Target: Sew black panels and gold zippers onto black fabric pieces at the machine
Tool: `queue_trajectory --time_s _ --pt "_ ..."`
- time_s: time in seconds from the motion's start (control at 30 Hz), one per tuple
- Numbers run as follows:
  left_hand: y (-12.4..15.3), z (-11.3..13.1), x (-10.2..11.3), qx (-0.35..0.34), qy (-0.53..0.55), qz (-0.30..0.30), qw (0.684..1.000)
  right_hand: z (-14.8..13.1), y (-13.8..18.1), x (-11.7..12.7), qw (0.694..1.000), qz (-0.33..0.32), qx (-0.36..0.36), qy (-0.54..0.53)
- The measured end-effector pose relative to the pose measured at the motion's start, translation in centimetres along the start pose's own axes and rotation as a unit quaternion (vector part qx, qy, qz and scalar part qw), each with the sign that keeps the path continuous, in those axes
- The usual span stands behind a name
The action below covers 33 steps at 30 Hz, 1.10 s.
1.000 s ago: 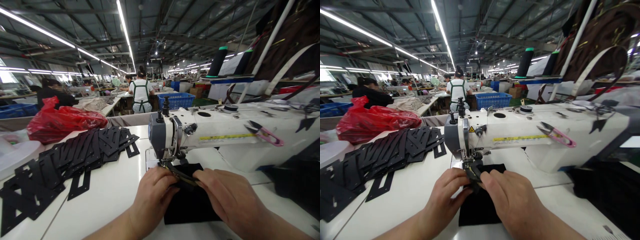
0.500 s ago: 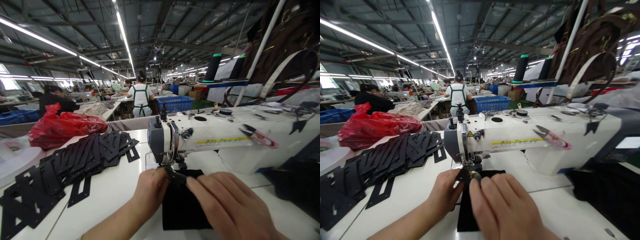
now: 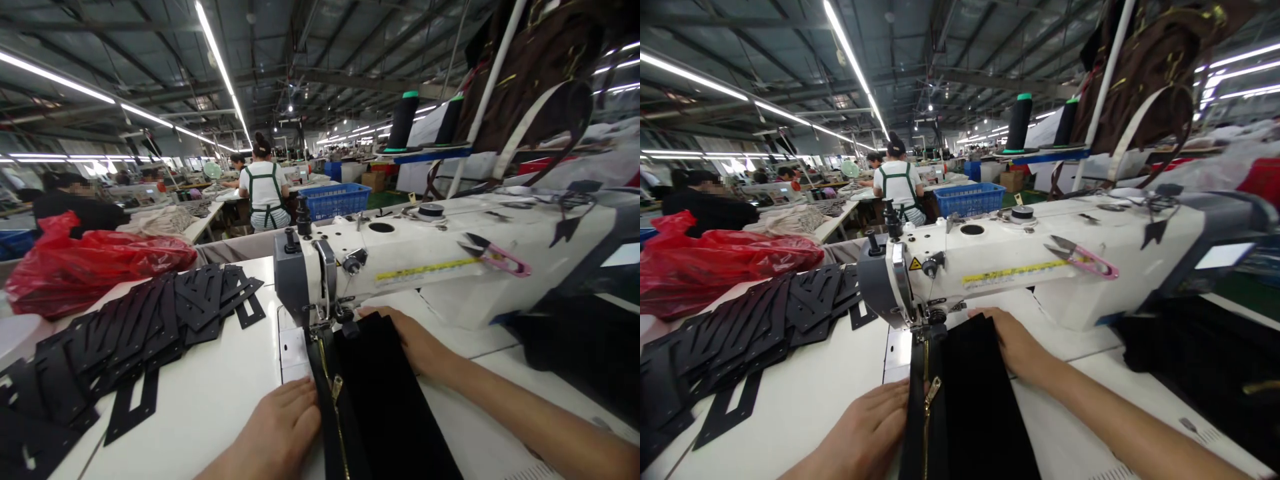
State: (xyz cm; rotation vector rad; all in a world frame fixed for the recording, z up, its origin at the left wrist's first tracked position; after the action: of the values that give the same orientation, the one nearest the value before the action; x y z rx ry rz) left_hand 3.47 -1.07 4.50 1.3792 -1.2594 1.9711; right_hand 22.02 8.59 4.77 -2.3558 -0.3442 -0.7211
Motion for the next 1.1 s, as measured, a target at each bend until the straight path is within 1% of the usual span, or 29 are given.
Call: queue_trajectory --time_s 0.07,0.1,0.17,0.27,0.33,0.43,0.6,0.7,0.77,0.87,0.93,0.97,1.03,1.1 --pt "0.3 0.2 0.2 -0.015 -0.005 0.009 1.000 1.6 0.2 0.5 0.998 -0.008 -0.036 -0.042" --pt "0.2 0.1 0.4 -0.006 -0.005 0.015 1.000 2.1 0.3 0.5 0.997 -0.008 -0.054 -0.059" --pt "-0.2 -0.5 0.5 0.039 -0.011 0.011 0.999 2.7 0.5 0.4 0.993 0.004 -0.086 -0.082" --pt "-1.3 -1.4 0.2 0.113 -0.034 -0.017 0.993 2.9 0.6 0.2 0.987 0.022 -0.120 -0.104" --pt "-1.8 -1.7 -0.2 0.139 -0.053 -0.031 0.988 3.0 0.6 0.2 0.984 0.025 -0.135 -0.118" --pt "-2.3 -1.8 -0.8 0.152 -0.090 -0.047 0.983 3.0 0.7 0.0 0.979 0.021 -0.149 -0.138" --pt "-2.4 -1.5 -0.9 0.159 -0.132 -0.046 0.977 3.1 0.8 -0.7 0.968 -0.004 -0.163 -0.190" --pt "-2.3 -1.6 -0.9 0.163 -0.120 -0.039 0.978 3.1 0.7 -0.8 0.970 -0.029 -0.159 -0.179" --pt "-2.3 -1.7 -0.9 0.166 -0.109 -0.043 0.979 3.2 0.6 -0.5 0.972 -0.037 -0.161 -0.166" --pt "-2.3 -1.9 -0.9 0.173 -0.104 -0.061 0.977 3.2 0.5 0.5 0.975 -0.029 -0.158 -0.150" --pt "-2.3 -1.9 -0.9 0.174 -0.108 -0.061 0.977 3.1 0.4 1.2 0.975 -0.017 -0.171 -0.139" --pt "-2.3 -1.9 -0.8 0.173 -0.110 -0.057 0.977 3.0 0.4 1.3 0.975 -0.015 -0.182 -0.123" --pt "-2.3 -1.9 -0.7 0.171 -0.116 -0.047 0.977 2.6 0.1 1.4 0.981 -0.016 -0.186 -0.059" --pt "-2.4 -2.0 -0.8 0.166 -0.119 -0.044 0.978 2.0 -0.5 1.1 0.988 -0.015 -0.156 0.008"
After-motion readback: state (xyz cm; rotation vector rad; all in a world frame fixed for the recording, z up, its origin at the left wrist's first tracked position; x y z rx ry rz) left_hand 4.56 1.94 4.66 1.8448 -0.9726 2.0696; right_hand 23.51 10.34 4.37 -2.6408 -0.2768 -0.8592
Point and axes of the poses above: each hand's wrist, its own y-axis away from the middle knuckle, its own x-axis out of the back of the hand, z = x × y, the point moved 6 cm from there along -y, towards the middle knuckle, and after that the axes turned 10 degrees about -y, right-handed, at the moved point
